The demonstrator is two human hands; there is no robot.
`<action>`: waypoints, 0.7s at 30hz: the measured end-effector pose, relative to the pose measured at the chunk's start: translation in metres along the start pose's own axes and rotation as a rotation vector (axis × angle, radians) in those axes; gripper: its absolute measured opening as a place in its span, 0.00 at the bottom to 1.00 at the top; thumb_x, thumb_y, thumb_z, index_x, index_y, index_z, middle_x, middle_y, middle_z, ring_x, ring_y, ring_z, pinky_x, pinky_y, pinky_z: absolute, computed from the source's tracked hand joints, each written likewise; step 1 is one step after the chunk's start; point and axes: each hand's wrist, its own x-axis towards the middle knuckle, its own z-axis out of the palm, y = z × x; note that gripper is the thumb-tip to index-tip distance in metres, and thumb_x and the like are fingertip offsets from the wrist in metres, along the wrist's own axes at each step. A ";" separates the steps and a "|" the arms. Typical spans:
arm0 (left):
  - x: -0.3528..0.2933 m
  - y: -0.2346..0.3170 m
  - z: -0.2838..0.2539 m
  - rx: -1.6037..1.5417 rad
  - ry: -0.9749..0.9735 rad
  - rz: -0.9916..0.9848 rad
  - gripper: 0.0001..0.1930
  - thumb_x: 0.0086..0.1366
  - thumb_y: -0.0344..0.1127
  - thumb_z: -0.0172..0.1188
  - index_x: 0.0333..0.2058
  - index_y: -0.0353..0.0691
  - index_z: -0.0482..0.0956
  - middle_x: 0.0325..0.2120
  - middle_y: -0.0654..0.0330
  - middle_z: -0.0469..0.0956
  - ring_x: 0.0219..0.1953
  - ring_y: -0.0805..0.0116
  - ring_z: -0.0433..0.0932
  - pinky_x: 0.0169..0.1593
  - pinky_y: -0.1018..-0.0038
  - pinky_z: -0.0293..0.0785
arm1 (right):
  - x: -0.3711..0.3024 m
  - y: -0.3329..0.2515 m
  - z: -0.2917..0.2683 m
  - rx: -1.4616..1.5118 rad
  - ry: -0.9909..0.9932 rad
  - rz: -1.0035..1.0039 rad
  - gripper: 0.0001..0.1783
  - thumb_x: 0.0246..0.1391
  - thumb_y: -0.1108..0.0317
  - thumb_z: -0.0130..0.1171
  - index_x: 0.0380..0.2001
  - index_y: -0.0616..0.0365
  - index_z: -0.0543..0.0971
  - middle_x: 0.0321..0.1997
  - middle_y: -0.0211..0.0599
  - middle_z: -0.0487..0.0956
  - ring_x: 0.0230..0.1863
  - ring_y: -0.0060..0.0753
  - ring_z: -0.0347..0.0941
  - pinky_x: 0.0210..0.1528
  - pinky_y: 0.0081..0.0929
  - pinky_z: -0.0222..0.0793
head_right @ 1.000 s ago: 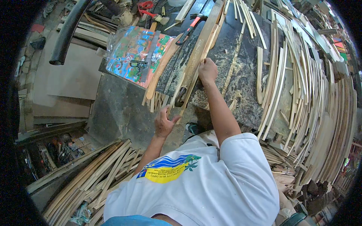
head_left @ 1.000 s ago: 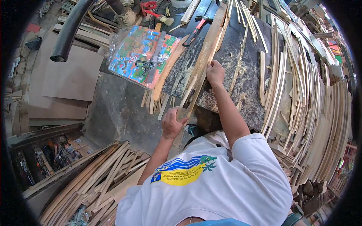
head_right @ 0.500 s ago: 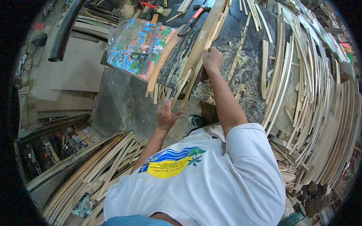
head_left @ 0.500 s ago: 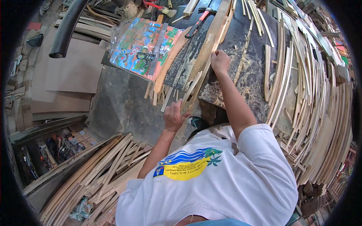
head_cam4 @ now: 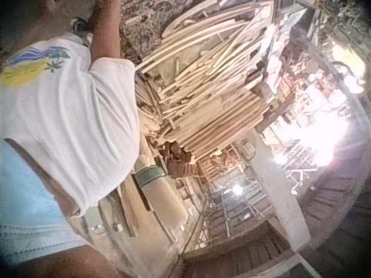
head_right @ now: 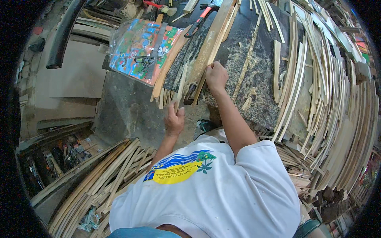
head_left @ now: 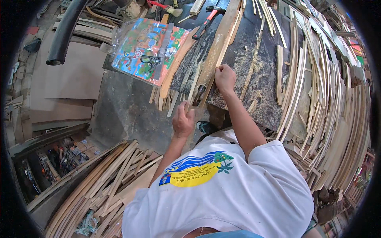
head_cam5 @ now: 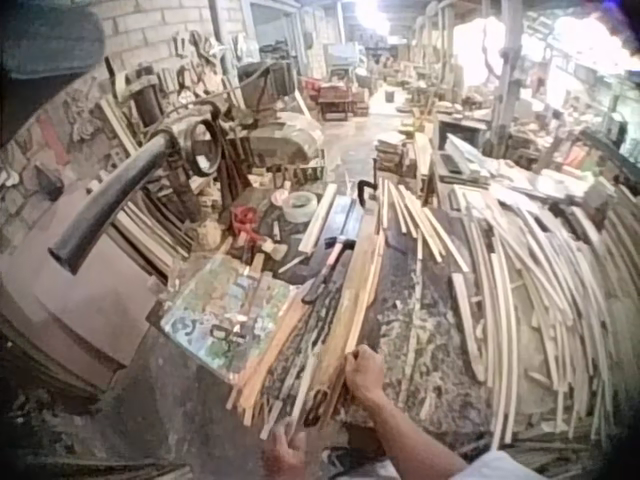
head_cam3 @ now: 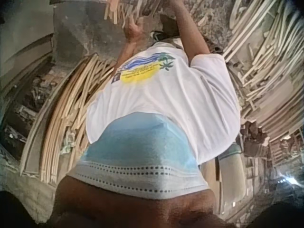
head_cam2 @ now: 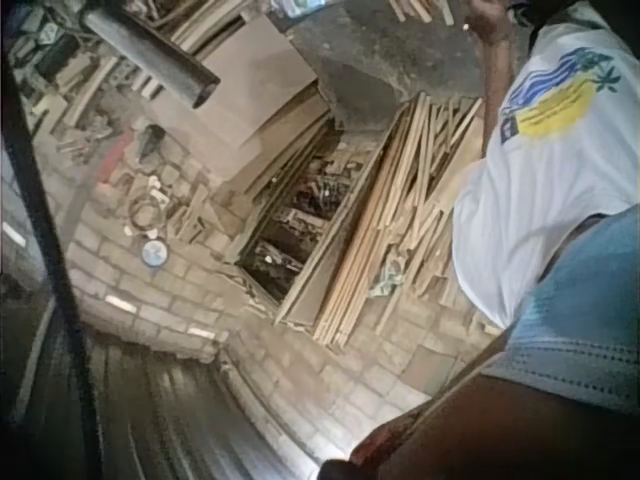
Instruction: The person repeatedly shaves thin strips of wood using a hand plane on a workbench. They pick up each strip, run the plane along its length, and set the finished piece aside. The process is repeated for multiple pieces throughout the clip.
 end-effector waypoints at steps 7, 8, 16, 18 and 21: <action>-0.024 0.023 -0.072 0.090 -0.222 0.141 0.27 0.73 0.31 0.56 0.69 0.39 0.68 0.51 0.39 0.82 0.51 0.33 0.83 0.52 0.46 0.80 | 0.030 -0.006 -0.004 -0.029 0.000 0.066 0.15 0.63 0.58 0.65 0.43 0.57 0.88 0.43 0.56 0.88 0.48 0.61 0.85 0.54 0.52 0.78; -0.027 0.031 -0.077 0.114 -0.289 0.094 0.29 0.73 0.31 0.56 0.71 0.40 0.66 0.50 0.39 0.82 0.49 0.33 0.83 0.52 0.45 0.80 | 0.035 -0.008 -0.005 -0.028 -0.001 0.061 0.15 0.63 0.57 0.65 0.43 0.57 0.88 0.43 0.56 0.88 0.48 0.61 0.85 0.55 0.52 0.78; -0.031 0.068 -0.071 0.346 -0.533 0.009 0.39 0.71 0.30 0.56 0.79 0.54 0.57 0.35 0.41 0.79 0.39 0.35 0.83 0.46 0.43 0.80 | 0.058 -0.004 -0.003 -0.028 0.011 0.073 0.16 0.62 0.55 0.67 0.42 0.55 0.89 0.44 0.52 0.88 0.50 0.58 0.85 0.56 0.51 0.78; -0.030 0.080 -0.070 0.373 -0.542 -0.025 0.39 0.71 0.30 0.56 0.79 0.55 0.56 0.37 0.39 0.80 0.41 0.34 0.83 0.47 0.42 0.80 | 0.059 -0.002 0.000 -0.016 0.038 0.063 0.15 0.62 0.55 0.67 0.41 0.55 0.89 0.44 0.52 0.88 0.50 0.58 0.85 0.55 0.51 0.78; -0.026 0.095 -0.074 0.358 -0.575 -0.091 0.40 0.71 0.30 0.55 0.80 0.54 0.55 0.41 0.37 0.81 0.43 0.32 0.83 0.49 0.42 0.79 | 0.063 0.002 0.000 -0.031 0.018 0.038 0.15 0.61 0.55 0.66 0.41 0.56 0.88 0.44 0.52 0.88 0.49 0.59 0.84 0.55 0.51 0.78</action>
